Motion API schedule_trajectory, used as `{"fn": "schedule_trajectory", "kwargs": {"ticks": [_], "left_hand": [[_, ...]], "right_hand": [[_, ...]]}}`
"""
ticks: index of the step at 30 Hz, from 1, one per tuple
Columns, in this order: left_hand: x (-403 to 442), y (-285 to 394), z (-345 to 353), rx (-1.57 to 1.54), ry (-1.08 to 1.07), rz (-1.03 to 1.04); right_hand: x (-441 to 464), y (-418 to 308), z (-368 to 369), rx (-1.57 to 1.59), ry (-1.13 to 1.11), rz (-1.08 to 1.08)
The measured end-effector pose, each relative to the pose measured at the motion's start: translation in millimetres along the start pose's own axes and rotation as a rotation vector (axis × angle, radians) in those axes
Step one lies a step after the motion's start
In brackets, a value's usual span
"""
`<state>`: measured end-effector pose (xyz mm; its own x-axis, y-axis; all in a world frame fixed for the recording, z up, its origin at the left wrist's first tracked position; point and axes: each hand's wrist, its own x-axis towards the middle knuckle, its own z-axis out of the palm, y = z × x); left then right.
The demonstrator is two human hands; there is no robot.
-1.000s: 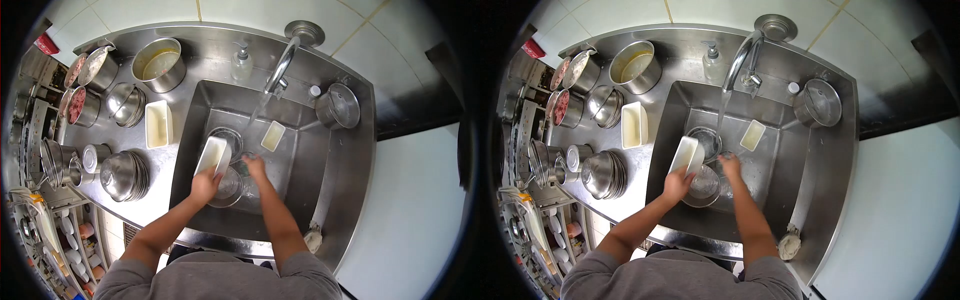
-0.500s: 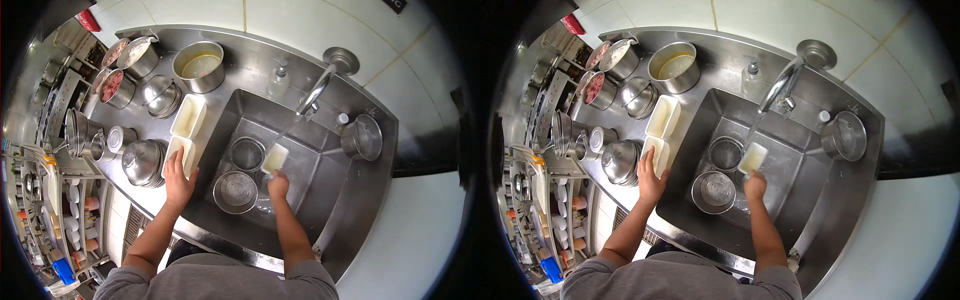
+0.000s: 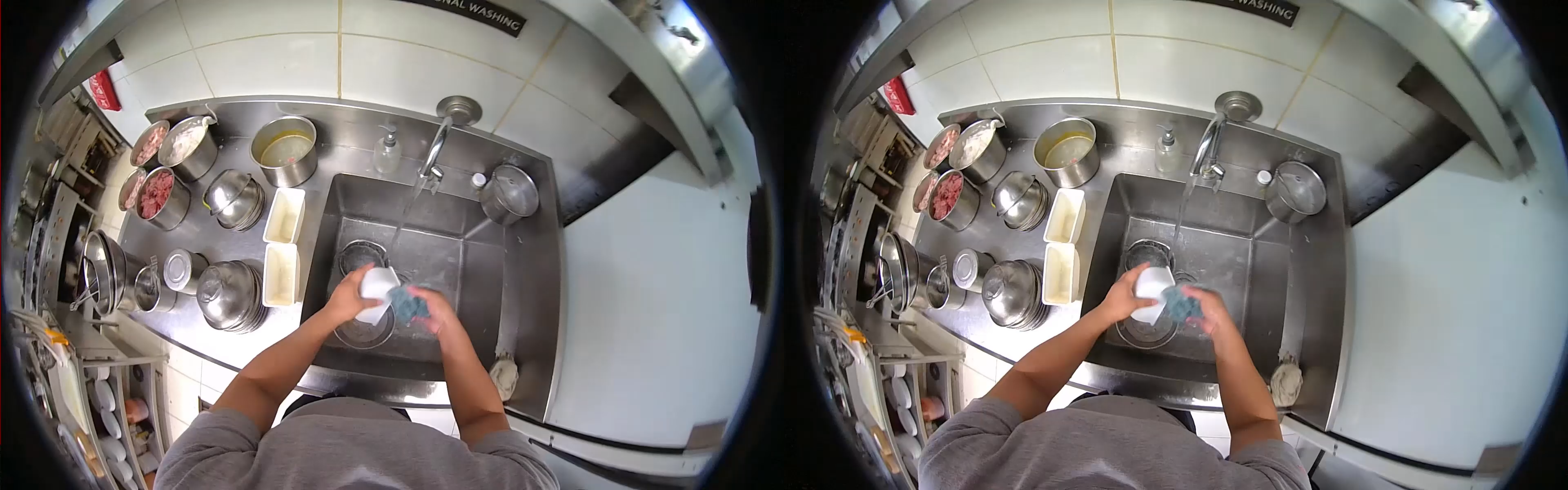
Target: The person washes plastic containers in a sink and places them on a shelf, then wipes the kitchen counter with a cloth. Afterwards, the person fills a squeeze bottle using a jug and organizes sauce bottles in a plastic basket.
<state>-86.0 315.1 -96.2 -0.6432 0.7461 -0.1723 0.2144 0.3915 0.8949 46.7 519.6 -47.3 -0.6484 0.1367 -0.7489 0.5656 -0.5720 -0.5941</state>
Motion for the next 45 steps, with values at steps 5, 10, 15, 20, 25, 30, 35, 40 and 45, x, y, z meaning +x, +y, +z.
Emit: {"fn": "schedule_trajectory", "kwargs": {"ticks": [5,10,15,20,25,30,35,40,45], "left_hand": [[-10.7,47.5,-21.6,-1.264,-0.158,-0.327],[-16.7,57.0,-37.5,-1.254,-0.467,-0.317],[-39.4,99.7,-19.8,-1.182,-0.195,-0.401],[-13.8,97.1,-48.0,-1.181,-0.312,-0.254],[-19.1,129.7,-18.7,-1.275,-0.157,-0.374],[11.7,93.4,-16.9,-1.366,-0.253,-0.421],[14.6,124.7,14.4,-1.346,-0.091,-0.669],[31.5,99.9,21.8,-1.342,-0.206,-0.475],[41.1,107.2,21.6,-1.259,0.018,-0.339]], "right_hand": [[-38.5,10.7,61.9,-0.163,0.334,-0.55],[-58.3,26.9,100.3,-0.711,0.053,-0.772],[-45.6,-1.7,116.8,-0.881,0.559,-1.034],[-28.8,-6.8,118.3,-0.96,0.271,-1.109],[-39.8,-49.8,97.1,-1.158,0.552,-1.227],[-53.1,-54.2,66.4,-0.86,-0.197,-0.718],[-67.3,-64.3,40.4,-0.766,-0.321,-0.518],[-64.2,-82.9,-16.2,-0.163,-0.531,-0.308],[-39.0,-104.7,-50.8,-0.204,-0.126,-0.578]]}}
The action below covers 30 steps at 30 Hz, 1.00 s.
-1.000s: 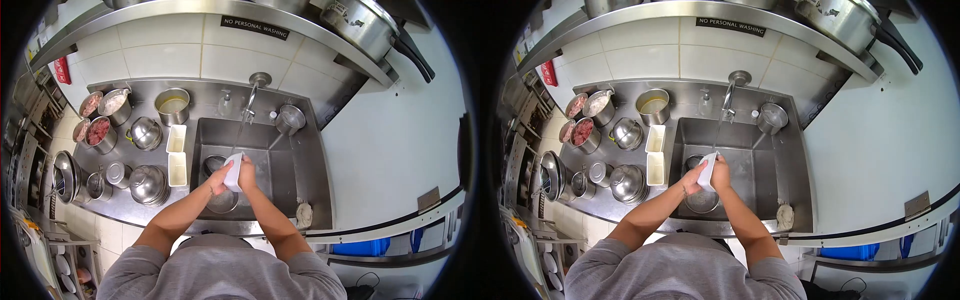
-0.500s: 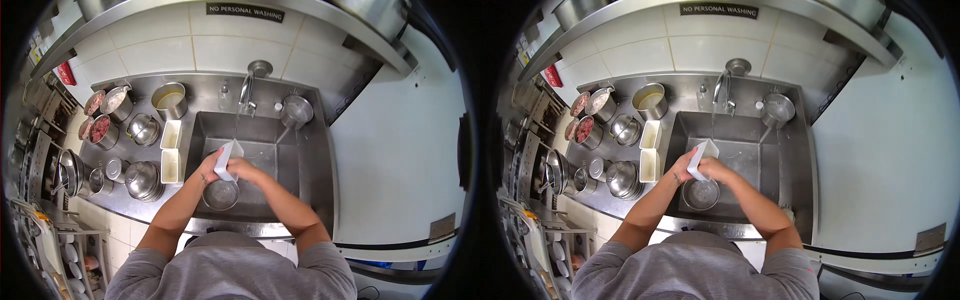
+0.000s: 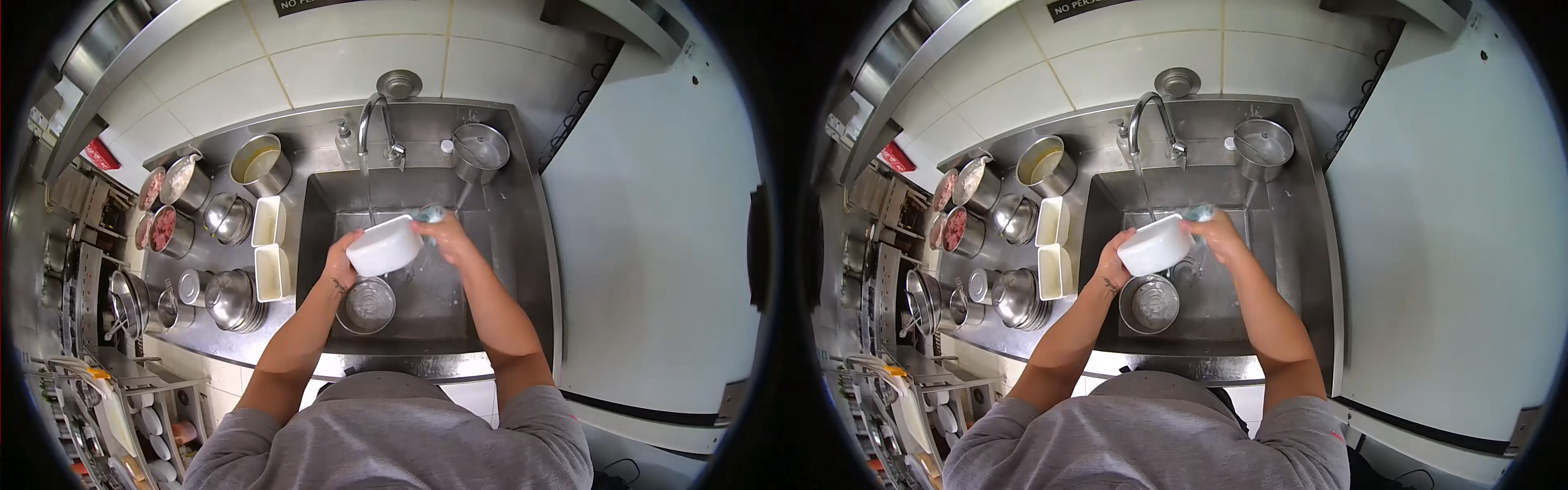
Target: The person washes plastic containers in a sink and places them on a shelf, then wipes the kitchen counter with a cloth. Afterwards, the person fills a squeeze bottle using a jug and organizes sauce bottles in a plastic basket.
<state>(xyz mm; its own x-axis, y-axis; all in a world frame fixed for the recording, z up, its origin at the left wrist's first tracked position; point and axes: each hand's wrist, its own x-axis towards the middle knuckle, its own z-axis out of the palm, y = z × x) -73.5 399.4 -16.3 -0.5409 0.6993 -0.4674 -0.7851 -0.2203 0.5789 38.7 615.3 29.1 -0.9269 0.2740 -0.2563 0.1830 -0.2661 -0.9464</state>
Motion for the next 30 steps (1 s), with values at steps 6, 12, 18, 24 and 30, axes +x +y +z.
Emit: {"fn": "schedule_trajectory", "kwargs": {"ticks": [6,12,18,24,30], "left_hand": [[18.6,-10.0,12.0,0.543,0.444,0.397],[-24.1,-5.2,76.8,0.187,0.507,0.484],[-11.1,-27.8,84.0,0.405,0.463,0.446],[73.6,19.1,13.6,0.453,0.345,0.333],[106.6,22.5,-5.2,0.734,0.256,0.296]], "right_hand": [[-40.7,13.0,112.0,-0.997,0.444,-0.847],[16.1,35.0,53.2,-0.404,0.578,-0.396],[13.3,45.4,77.3,0.814,0.386,0.266],[61.6,11.3,-42.8,-0.252,0.934,-0.209],[131.2,-48.7,-72.1,-1.327,0.967,-0.53]]}}
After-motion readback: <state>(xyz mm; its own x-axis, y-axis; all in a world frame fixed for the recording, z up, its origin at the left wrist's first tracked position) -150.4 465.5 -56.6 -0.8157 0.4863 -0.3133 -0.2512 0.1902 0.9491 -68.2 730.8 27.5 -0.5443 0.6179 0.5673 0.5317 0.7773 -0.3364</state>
